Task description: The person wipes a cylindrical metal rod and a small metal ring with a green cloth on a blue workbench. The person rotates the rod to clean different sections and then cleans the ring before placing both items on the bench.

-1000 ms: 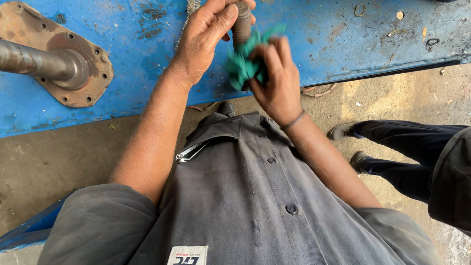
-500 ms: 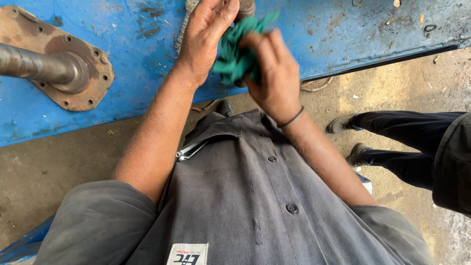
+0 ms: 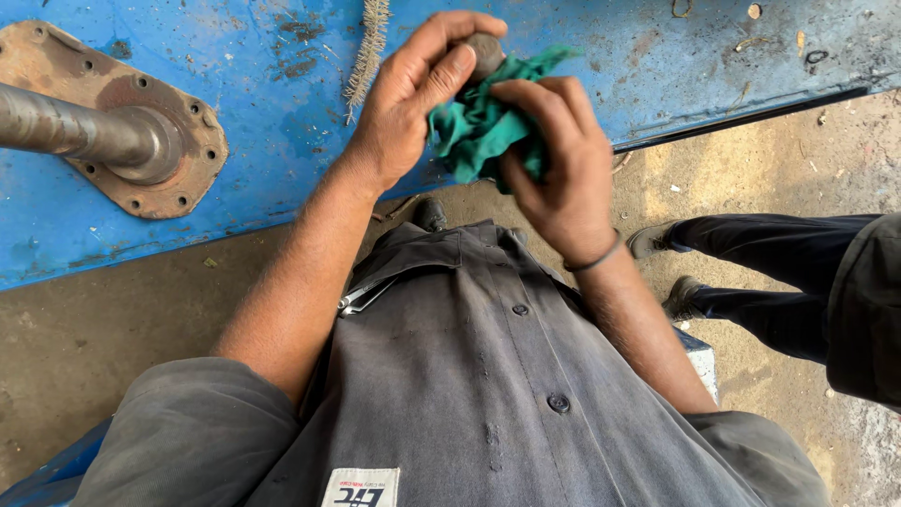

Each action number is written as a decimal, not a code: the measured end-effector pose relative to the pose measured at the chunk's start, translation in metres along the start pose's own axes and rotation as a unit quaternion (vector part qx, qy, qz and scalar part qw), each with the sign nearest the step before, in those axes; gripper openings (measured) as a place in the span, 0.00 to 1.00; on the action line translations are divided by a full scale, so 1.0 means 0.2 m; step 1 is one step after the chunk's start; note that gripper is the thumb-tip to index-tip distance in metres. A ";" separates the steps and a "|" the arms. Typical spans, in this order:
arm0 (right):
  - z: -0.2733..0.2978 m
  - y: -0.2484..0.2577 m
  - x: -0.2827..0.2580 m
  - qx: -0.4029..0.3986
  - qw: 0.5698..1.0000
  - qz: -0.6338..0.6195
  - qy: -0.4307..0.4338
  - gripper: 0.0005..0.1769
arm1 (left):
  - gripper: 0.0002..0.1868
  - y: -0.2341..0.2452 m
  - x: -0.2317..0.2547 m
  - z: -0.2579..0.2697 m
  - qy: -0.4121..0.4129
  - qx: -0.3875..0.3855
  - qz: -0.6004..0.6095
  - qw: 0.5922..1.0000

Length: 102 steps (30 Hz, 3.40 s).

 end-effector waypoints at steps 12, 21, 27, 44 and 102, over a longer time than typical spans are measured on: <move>0.17 -0.10 0.10 -0.116 0.990 -0.050 -0.068 0.27 | 0.18 -0.02 0.00 0.03 -0.010 -0.030 0.025 0.999; 0.09 0.10 -0.02 -0.001 0.999 0.022 -0.026 0.28 | 0.25 -0.15 -0.06 0.05 -0.015 -0.043 -0.070 0.997; 0.08 0.12 0.05 0.029 0.996 -0.009 -0.078 0.23 | 0.22 -0.13 -0.12 0.08 0.019 -0.015 -0.255 0.967; 0.33 0.18 0.47 0.262 0.880 -0.244 -0.313 0.06 | 0.23 -0.23 -0.19 0.08 -0.050 0.031 -0.439 0.896; 0.37 -0.16 0.32 0.205 0.818 -0.374 -0.386 0.06 | 0.17 -0.02 0.08 0.13 -0.006 0.097 -0.358 0.929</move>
Point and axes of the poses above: each hand's wrist, its own z-axis away from the middle knuckle, its own y-axis out of the back of the hand, x = y × z, the point moved 4 cm from there along -z, towards the middle knuckle, and after that the axes turned 13 degrees about y, right-handed, at the moved point
